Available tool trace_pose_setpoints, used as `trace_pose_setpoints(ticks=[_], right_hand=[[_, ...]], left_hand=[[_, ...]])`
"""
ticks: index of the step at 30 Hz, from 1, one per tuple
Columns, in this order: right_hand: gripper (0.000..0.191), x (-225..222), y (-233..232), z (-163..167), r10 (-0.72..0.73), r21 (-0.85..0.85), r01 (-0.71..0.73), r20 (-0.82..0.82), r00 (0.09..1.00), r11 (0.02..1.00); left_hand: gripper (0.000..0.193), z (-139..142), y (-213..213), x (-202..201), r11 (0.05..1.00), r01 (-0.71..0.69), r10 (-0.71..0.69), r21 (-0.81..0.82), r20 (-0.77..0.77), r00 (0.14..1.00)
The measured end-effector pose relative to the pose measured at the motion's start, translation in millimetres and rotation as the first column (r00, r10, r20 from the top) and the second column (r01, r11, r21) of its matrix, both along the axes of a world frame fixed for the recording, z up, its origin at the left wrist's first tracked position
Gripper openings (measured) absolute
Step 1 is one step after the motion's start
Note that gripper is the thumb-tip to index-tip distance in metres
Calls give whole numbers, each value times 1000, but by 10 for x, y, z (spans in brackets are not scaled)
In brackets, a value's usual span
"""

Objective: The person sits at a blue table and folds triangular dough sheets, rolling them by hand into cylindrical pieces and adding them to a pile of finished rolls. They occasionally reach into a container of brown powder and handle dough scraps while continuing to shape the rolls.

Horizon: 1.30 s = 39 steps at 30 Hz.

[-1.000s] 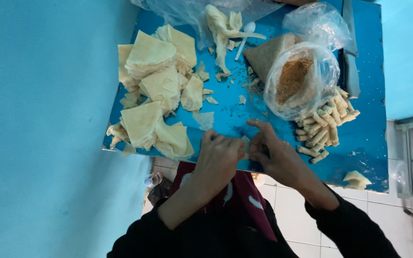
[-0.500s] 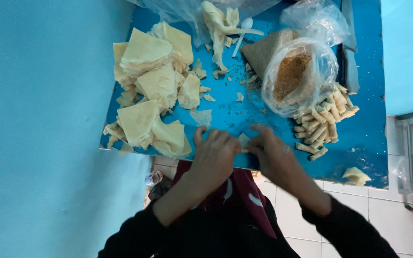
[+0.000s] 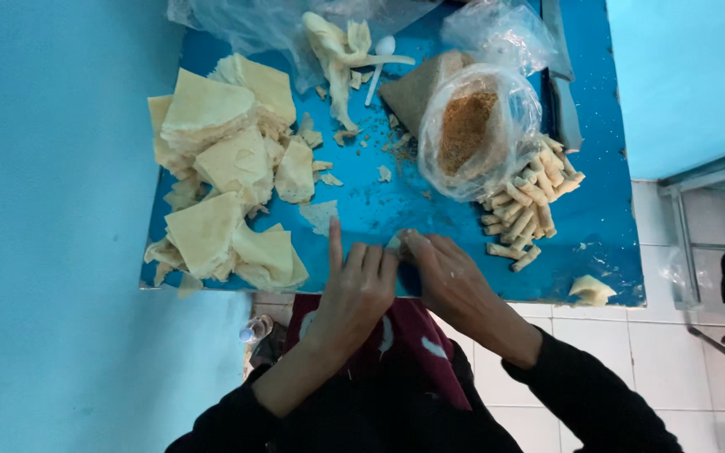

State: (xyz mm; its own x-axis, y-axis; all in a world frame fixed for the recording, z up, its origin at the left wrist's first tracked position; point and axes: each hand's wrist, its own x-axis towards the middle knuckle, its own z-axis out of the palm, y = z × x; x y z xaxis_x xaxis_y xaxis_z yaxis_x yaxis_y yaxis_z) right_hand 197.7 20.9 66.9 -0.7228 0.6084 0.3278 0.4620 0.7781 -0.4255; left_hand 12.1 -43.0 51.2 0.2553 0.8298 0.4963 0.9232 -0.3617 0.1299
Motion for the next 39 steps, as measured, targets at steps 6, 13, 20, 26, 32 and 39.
trace_pose_setpoints(ticks=[6, 13, 20, 26, 32, 39], right_hand=[[54, 185, -127, -146, -23, -22, 22, -80, 997, 1000], [72, 142, -413, 52, -46, 232, -6, 216, 975, 973], [70, -123, -193, 33, -158, 259, 97, 226, 961, 961], [27, 326, 41, 40, -429, 42, 455, -264, 864, 890], [48, 1018, 476, 246, -693, 64, 728, -262, 672, 682], [28, 251, 169, 384, -427, -313, 312, -435, 793, 897]], left_hand=[[18, -42, -274, 85, 1000, -15, 13, -23, -58, 998], [53, -20, -332, 240, 985, -160, 154, -63, -91, 984], [79, 91, -111, -17, 954, -271, 284, -130, 92, 954], [25, 170, -341, -798, 905, -425, 425, -19, -17, 905], [4, 190, -198, -969, 906, -414, 388, 91, 211, 897], [11, 97, 30, -625, 965, 142, 228, -222, 973, -28]])
